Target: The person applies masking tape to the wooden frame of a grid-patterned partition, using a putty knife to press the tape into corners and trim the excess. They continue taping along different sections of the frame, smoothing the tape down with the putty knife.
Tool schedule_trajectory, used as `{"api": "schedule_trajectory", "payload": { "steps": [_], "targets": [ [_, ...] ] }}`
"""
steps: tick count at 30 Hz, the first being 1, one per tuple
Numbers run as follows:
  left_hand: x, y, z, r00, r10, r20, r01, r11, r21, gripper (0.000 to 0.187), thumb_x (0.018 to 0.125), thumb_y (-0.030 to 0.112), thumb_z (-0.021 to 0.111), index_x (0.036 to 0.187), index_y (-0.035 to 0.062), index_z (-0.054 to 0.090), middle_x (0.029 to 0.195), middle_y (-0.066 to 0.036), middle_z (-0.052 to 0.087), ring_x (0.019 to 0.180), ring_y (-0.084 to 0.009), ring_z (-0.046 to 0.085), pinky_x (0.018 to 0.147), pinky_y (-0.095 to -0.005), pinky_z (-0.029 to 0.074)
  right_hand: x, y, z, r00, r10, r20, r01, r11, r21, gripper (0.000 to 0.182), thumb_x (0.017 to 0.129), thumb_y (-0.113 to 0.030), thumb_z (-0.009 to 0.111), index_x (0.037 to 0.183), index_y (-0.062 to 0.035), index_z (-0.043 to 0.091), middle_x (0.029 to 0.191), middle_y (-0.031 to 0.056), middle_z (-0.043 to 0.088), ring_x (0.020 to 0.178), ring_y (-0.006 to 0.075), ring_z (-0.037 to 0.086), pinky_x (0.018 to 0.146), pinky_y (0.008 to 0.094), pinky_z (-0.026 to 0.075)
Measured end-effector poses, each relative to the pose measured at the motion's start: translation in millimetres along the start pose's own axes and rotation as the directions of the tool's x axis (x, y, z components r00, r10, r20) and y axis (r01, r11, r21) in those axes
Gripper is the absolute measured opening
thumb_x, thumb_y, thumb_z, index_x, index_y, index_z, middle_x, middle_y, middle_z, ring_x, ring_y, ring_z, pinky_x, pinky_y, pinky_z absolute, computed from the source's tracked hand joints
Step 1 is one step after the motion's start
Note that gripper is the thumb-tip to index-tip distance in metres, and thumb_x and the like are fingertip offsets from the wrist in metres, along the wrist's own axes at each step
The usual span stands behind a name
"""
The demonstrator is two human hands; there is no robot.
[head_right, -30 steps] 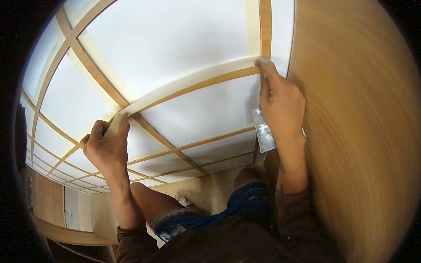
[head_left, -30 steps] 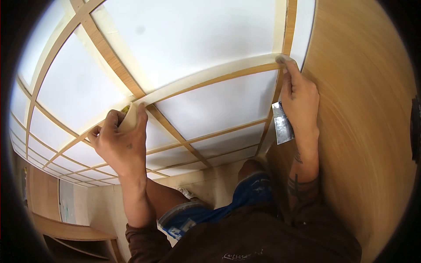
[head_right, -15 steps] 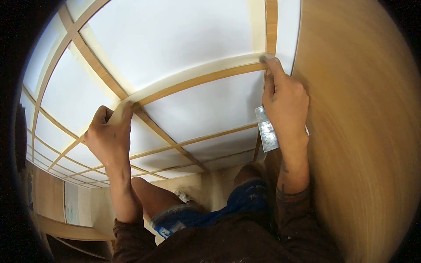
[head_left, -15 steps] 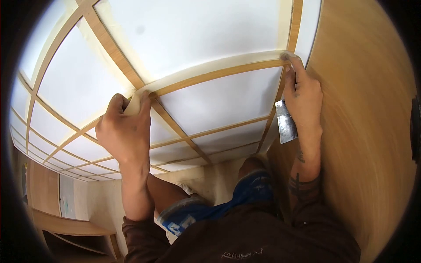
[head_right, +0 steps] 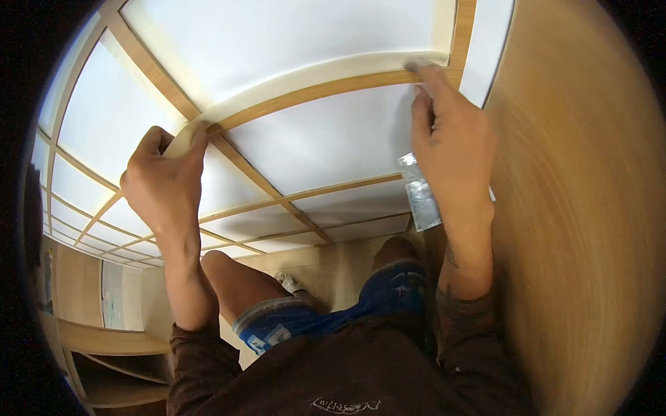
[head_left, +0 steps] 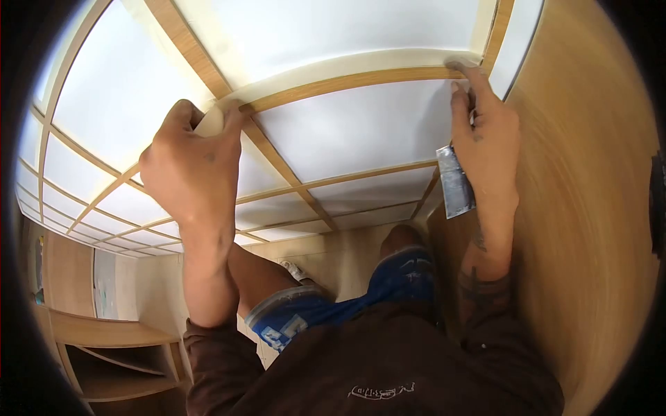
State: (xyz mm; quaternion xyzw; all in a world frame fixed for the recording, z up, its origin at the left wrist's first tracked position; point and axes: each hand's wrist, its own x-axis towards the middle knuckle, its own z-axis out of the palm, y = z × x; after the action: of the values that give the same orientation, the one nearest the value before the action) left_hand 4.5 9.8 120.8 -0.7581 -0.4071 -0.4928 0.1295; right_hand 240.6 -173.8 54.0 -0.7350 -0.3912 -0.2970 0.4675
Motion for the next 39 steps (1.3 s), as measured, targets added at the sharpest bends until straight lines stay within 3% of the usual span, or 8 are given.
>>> {"api": "schedule_trajectory", "payload": {
  "steps": [6,10,12,15,27,31,33,39],
  "targets": [
    [-1.5,-1.6,-1.0,1.000,-0.002,-0.010,0.001,0.999,-0.034,0.043,0.079,0.030,0.092,0.070,0.0004,0.062,0.049,-0.008,0.046,0.048,-0.0207,0.035,0.050,-0.0347,0.038,-2.2,-23.6,13.9,0.995,-0.022,0.102,0.013,0.997,0.082,0.033,0.101,-0.007,0.064,0.131,-0.0156,0.072,0.080,0.0168,0.071,0.070,0.0380,0.069,0.065,0.0470,0.053],
    [1.0,0.5,-6.0,0.997,-0.040,0.061,0.041,0.999,-0.016,0.049,0.079,0.036,0.095,0.073,-0.0027,0.065,0.054,-0.009,0.054,0.051,-0.0160,0.042,0.055,-0.0331,0.046,1.6,-29.5,18.7,0.992,-0.030,0.124,0.015,0.993,0.116,0.033,0.100,-0.006,0.063,0.131,-0.0142,0.069,0.078,0.0170,0.070,0.069,0.0392,0.068,0.064,0.0485,0.053],
    [1.3,0.2,-6.9,0.997,-0.042,0.064,0.043,0.999,-0.007,0.050,0.079,0.036,0.095,0.072,-0.0028,0.065,0.054,-0.009,0.054,0.052,-0.0160,0.042,0.055,-0.0330,0.046,3.9,-28.6,19.8,0.989,-0.073,0.131,0.056,0.991,0.122,0.033,0.102,-0.003,0.060,0.134,-0.0095,0.068,0.080,0.0197,0.071,0.055,0.0285,0.058,0.060,0.0361,0.048],
    [2.1,-1.0,-7.7,0.999,-0.003,0.051,0.003,1.000,-0.003,0.050,0.080,0.035,0.095,0.071,-0.0032,0.063,0.054,-0.009,0.052,0.052,-0.0156,0.041,0.055,-0.0330,0.045,6.5,-25.2,25.3,0.987,-0.121,0.110,0.107,0.986,0.125,0.032,0.102,-0.003,0.060,0.132,-0.0092,0.067,0.080,0.0197,0.070,0.056,0.0292,0.061,0.061,0.0367,0.049],
    [4.4,-0.2,-9.6,0.995,-0.034,0.089,0.032,0.999,0.030,0.041,0.079,0.034,0.091,0.074,-0.0007,0.068,0.050,-0.009,0.051,0.046,-0.0243,0.043,0.051,-0.0363,0.043,4.7,-33.8,30.8,0.983,-0.126,0.136,0.099,0.977,0.189,0.032,0.102,-0.003,0.060,0.133,-0.0088,0.067,0.073,0.0170,0.068,0.053,0.0238,0.054,0.058,0.0364,0.046],
    [3.1,3.9,-9.9,0.997,-0.036,0.074,0.035,0.999,0.024,0.037,0.079,0.032,0.088,0.074,0.0005,0.069,0.054,-0.014,0.059,0.048,-0.0309,0.057,0.055,-0.0394,0.050,5.3,-43.7,34.6,0.976,-0.133,0.171,0.097,0.975,0.202,0.032,0.102,-0.003,0.060,0.133,-0.0087,0.067,0.071,0.0153,0.065,0.053,0.0228,0.052,0.058,0.0358,0.044],
    [3.4,4.9,-11.0,0.994,-0.036,0.100,0.035,0.999,0.020,0.034,0.079,0.030,0.087,0.076,0.0008,0.071,0.057,-0.016,0.063,0.052,-0.0344,0.064,0.056,-0.0403,0.052,6.2,-52.1,35.2,0.964,-0.095,0.247,0.043,0.977,0.208,0.032,0.098,-0.005,0.061,0.129,-0.0131,0.065,0.072,0.0191,0.066,0.069,0.0421,0.067,0.066,0.0518,0.051],
    [5.5,4.5,-10.5,0.990,-0.069,0.126,0.068,0.998,0.012,0.034,0.079,0.030,0.088,0.078,0.0010,0.071,0.058,-0.014,0.064,0.056,-0.0356,0.066,0.058,-0.0420,0.054,9.9,-69.3,41.9,0.929,-0.126,0.347,0.024,0.959,0.284,0.032,0.097,-0.005,0.062,0.129,-0.0122,0.063,0.070,0.0174,0.066,0.068,0.0405,0.068,0.066,0.0517,0.051]
  ]
}}
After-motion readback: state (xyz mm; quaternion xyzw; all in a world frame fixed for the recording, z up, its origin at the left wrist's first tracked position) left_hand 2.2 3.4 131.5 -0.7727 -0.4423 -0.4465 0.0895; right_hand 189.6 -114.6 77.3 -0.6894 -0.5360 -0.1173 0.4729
